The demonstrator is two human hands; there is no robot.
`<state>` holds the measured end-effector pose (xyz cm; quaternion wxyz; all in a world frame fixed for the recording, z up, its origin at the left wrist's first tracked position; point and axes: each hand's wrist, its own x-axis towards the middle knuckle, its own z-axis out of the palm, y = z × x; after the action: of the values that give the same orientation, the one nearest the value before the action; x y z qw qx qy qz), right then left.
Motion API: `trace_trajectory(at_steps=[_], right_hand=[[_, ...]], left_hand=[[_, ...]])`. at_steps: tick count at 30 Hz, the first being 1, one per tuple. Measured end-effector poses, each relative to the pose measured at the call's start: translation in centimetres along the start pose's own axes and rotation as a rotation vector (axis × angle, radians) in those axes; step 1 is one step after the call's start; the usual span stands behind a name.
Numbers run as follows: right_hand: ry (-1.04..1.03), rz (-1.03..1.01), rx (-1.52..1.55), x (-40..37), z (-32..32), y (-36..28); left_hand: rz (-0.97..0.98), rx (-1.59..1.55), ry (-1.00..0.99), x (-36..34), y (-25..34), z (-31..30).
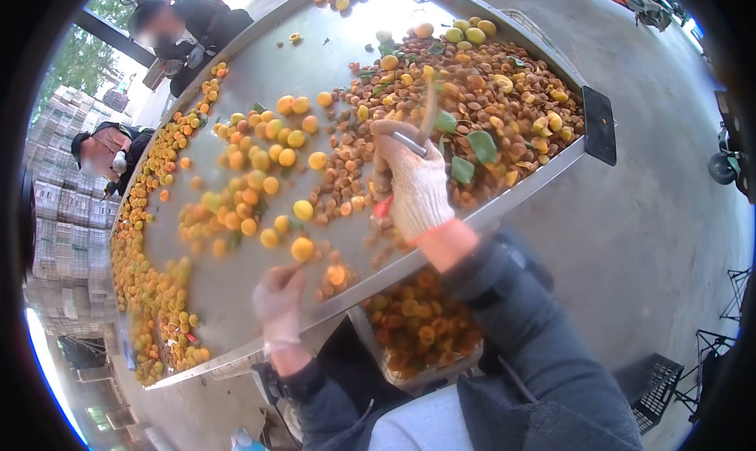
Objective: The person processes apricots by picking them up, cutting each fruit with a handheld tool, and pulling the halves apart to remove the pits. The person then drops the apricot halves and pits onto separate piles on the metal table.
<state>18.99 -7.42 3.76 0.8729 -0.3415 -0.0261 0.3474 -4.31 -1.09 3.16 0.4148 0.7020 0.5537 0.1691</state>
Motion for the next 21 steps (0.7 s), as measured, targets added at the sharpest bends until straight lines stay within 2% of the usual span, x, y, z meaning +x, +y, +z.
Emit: trace_trajectory(at_steps=[2,3,5,6,7,8,9,10,12,15,17,19,20,21], right_hand=[[0.013,0.021,-0.021,-0.2,0.2,0.3],[0.029,0.038,-0.047,-0.3,0.3,0.4],[-0.001,0.059,-0.021,-0.6,0.7,0.2],[0.002,0.059,-0.037,-0.6,0.5,0.1],[0.005,0.056,-0.055,-0.7,0.5,0.1],[0.012,0.066,-0.053,-0.7,0.5,0.0],[0.01,0.065,-0.052,-0.8,0.7,0.1],[0.027,0.088,-0.056,-0.8,0.8,0.2],[0.047,0.109,-0.06,-1.0,0.8,0.4],[0.01,0.128,-0.093,-1.4,0.5,0.4],[-0.015,0.195,-0.217,-1.8,0.5,0.1],[-0.001,0.188,-0.282,-2.2,0.7,0.1],[-0.047,0.287,-0.396,-2.4,0.8,0.0],[-0.096,0.386,-0.51,-2.6,0.9,-0.1]], left_hand=[[0.018,0.295,0.015,1.4,-0.7,1.1],[0.018,0.298,0.022,1.6,-1.1,1.5],[0.248,0.297,0.466,1.9,-1.9,1.7],[0.307,0.156,0.561,2.4,-1.9,1.0],[0.307,0.16,0.561,3.0,-2.8,0.5],[0.219,0.028,0.506,3.8,-4.4,0.3],[0.133,-0.105,0.451,4.1,-4.2,0.1],[0.136,-0.106,0.452,4.1,-4.0,0.6],[0.202,0.595,0.308,4.1,-3.1,2.2],[0.098,0.609,0.243,5.2,-2.9,2.9],[0.147,0.609,0.239,5.3,-2.9,2.8],[0.057,-0.27,0.055,4.6,-1.7,2.6],[-0.026,-0.477,0.004,4.4,-0.9,2.1],[-0.02,-0.479,0.004,3.9,-0.3,1.9]])
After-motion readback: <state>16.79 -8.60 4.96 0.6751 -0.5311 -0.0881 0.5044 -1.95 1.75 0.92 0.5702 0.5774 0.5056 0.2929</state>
